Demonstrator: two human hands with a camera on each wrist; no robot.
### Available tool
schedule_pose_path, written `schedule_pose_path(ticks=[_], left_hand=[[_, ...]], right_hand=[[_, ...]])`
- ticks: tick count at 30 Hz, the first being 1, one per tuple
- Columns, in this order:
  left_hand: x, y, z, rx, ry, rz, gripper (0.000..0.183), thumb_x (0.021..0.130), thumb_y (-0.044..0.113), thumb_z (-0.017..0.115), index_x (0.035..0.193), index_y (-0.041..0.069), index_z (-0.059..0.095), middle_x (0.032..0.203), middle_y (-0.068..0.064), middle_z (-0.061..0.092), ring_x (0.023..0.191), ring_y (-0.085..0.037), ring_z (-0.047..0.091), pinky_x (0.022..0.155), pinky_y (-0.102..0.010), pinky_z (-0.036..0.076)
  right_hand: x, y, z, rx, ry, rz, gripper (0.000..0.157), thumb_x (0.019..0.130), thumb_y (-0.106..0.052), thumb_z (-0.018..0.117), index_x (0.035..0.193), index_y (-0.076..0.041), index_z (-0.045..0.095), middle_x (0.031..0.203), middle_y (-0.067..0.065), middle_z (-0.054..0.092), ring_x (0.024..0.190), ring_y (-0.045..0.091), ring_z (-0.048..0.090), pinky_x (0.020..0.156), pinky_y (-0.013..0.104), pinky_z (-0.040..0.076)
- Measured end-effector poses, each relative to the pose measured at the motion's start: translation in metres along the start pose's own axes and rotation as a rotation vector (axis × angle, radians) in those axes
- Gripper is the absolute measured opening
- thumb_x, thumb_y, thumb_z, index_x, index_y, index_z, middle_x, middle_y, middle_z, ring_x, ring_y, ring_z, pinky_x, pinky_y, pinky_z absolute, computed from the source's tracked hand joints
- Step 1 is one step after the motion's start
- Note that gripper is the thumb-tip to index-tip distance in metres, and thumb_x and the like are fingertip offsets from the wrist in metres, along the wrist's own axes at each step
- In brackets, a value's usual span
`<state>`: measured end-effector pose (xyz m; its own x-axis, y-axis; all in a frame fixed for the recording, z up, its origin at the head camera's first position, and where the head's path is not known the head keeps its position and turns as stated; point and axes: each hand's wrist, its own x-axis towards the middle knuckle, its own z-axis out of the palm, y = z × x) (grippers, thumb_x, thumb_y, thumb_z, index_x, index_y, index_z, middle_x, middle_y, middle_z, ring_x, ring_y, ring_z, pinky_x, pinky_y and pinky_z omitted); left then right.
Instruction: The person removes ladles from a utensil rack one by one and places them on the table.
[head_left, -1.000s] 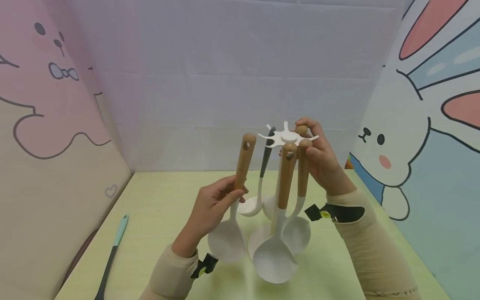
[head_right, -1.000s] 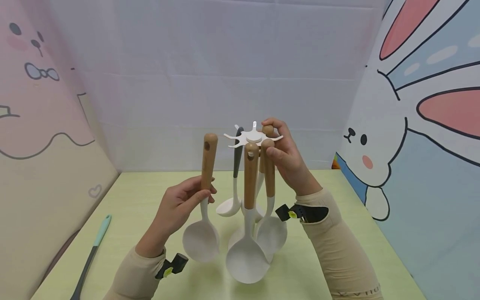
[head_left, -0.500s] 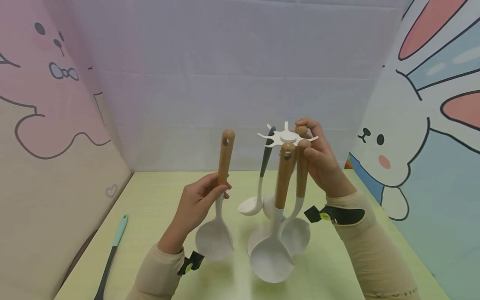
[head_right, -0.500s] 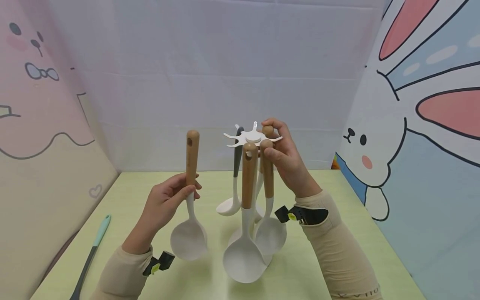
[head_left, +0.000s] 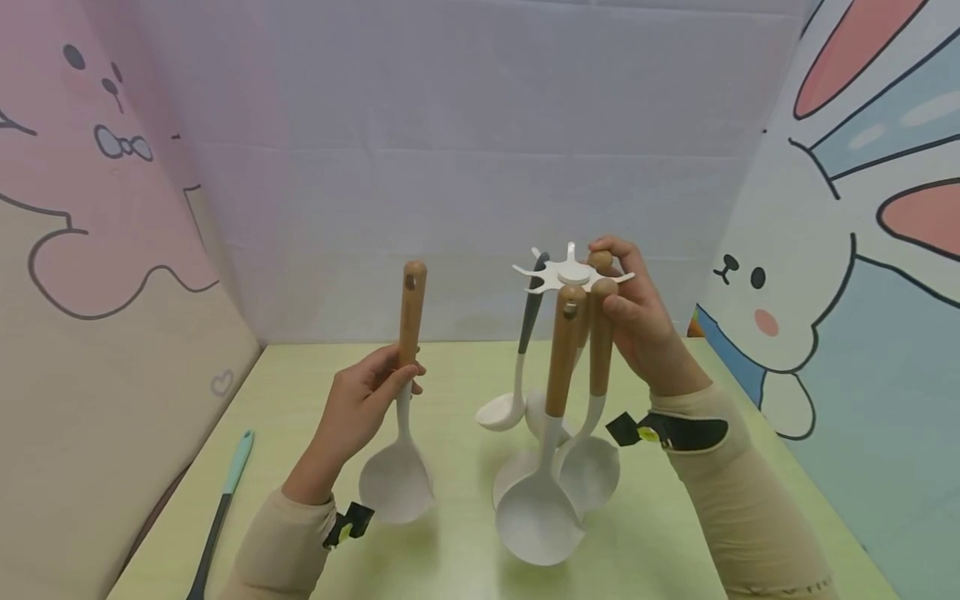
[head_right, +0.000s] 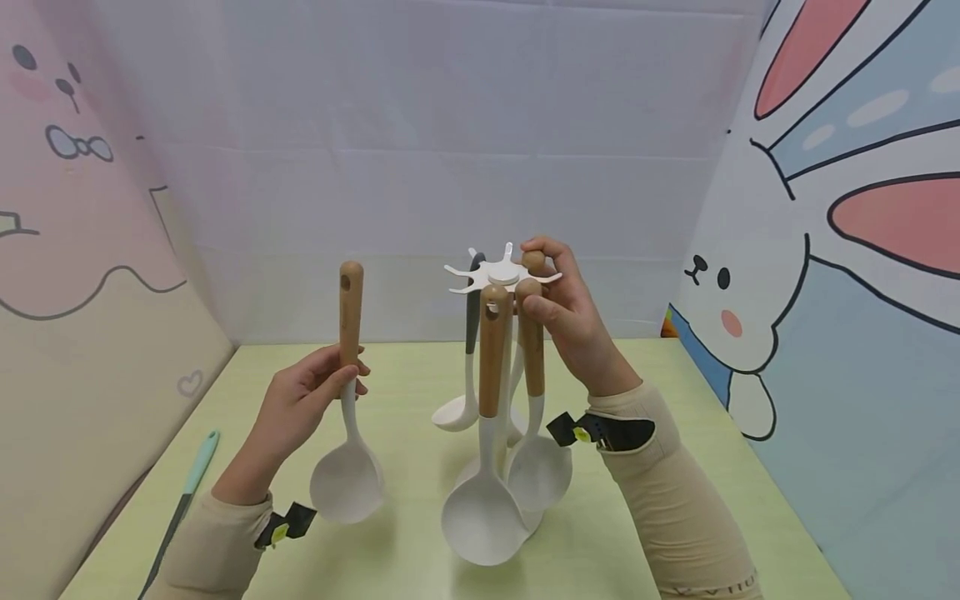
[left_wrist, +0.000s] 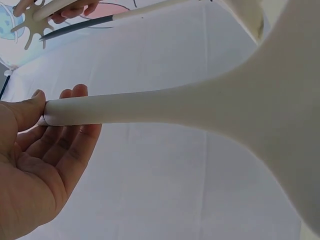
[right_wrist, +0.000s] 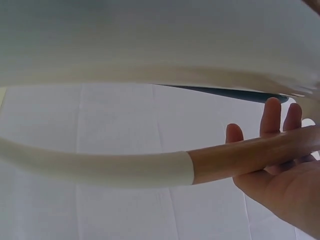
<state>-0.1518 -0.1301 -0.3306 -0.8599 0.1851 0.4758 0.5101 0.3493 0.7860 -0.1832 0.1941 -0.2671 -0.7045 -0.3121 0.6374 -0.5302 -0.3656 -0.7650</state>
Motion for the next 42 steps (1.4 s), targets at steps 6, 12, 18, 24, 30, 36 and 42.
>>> schedule_pose_path(ticks=[6, 12, 18, 24, 30, 36, 42], left_hand=[[0.000, -0.009, -0.010, 0.044, -0.031, -0.043, 0.015, 0.098, 0.008, 0.063, 0.110, 0.000, 0.068, 0.086, -0.007, 0.072, 0.078, -0.018, 0.070, 0.070, -0.030, 0.055], [0.000, -0.026, -0.020, 0.079, -0.060, -0.061, 0.015, 0.097, 0.007, 0.063, 0.110, -0.001, 0.067, 0.087, -0.008, 0.073, 0.075, -0.021, 0.071, 0.069, -0.030, 0.056], [0.000, -0.041, -0.030, 0.123, -0.076, -0.081, 0.017, 0.098, 0.007, 0.062, 0.112, -0.002, 0.067, 0.086, -0.008, 0.073, 0.075, -0.019, 0.070, 0.067, -0.029, 0.055], [0.000, -0.057, -0.040, 0.149, -0.098, -0.140, 0.022, 0.099, 0.011, 0.062, 0.116, -0.003, 0.065, 0.090, -0.009, 0.073, 0.076, -0.018, 0.071, 0.066, -0.030, 0.055], [-0.003, -0.072, -0.049, 0.117, -0.124, -0.221, 0.029, 0.101, 0.013, 0.060, 0.122, -0.007, 0.061, 0.099, -0.015, 0.071, 0.079, -0.018, 0.071, 0.066, -0.027, 0.056], [-0.006, -0.089, -0.058, 0.093, -0.146, -0.293, 0.033, 0.102, 0.011, 0.058, 0.126, -0.012, 0.056, 0.102, -0.019, 0.069, 0.079, -0.014, 0.070, 0.068, -0.028, 0.059], [-0.010, -0.107, -0.065, 0.082, -0.147, -0.345, 0.033, 0.102, 0.012, 0.057, 0.125, -0.013, 0.057, 0.103, -0.022, 0.069, 0.077, -0.013, 0.070, 0.066, -0.029, 0.058]], right_hand=[[0.001, 0.001, 0.001, 0.000, -0.002, -0.004, 0.054, 0.087, -0.039, 0.075, 0.129, -0.022, 0.044, 0.104, -0.003, 0.044, 0.103, 0.013, 0.049, 0.092, 0.036, 0.037], [0.001, 0.002, 0.001, -0.006, 0.006, 0.000, 0.055, 0.087, -0.040, 0.075, 0.129, -0.023, 0.044, 0.104, -0.003, 0.044, 0.103, 0.013, 0.049, 0.092, 0.037, 0.036], [0.001, 0.003, 0.003, 0.005, 0.016, -0.004, 0.056, 0.086, -0.040, 0.077, 0.128, -0.022, 0.045, 0.105, -0.003, 0.043, 0.103, 0.013, 0.049, 0.093, 0.036, 0.036], [0.001, 0.001, 0.007, 0.006, 0.007, -0.007, 0.054, 0.088, -0.038, 0.075, 0.129, -0.021, 0.045, 0.107, -0.003, 0.042, 0.105, 0.015, 0.048, 0.094, 0.038, 0.034], [0.002, 0.001, 0.009, 0.017, 0.001, -0.019, 0.053, 0.089, -0.036, 0.075, 0.129, -0.020, 0.045, 0.105, -0.003, 0.039, 0.103, 0.014, 0.048, 0.092, 0.036, 0.035], [0.003, 0.005, 0.008, -0.016, 0.028, -0.007, 0.053, 0.087, -0.039, 0.075, 0.128, -0.022, 0.046, 0.104, -0.004, 0.043, 0.102, 0.013, 0.049, 0.092, 0.037, 0.035], [0.004, 0.007, 0.007, -0.031, 0.039, -0.004, 0.052, 0.088, -0.039, 0.074, 0.128, -0.023, 0.045, 0.102, -0.003, 0.041, 0.100, 0.013, 0.047, 0.090, 0.036, 0.035]])
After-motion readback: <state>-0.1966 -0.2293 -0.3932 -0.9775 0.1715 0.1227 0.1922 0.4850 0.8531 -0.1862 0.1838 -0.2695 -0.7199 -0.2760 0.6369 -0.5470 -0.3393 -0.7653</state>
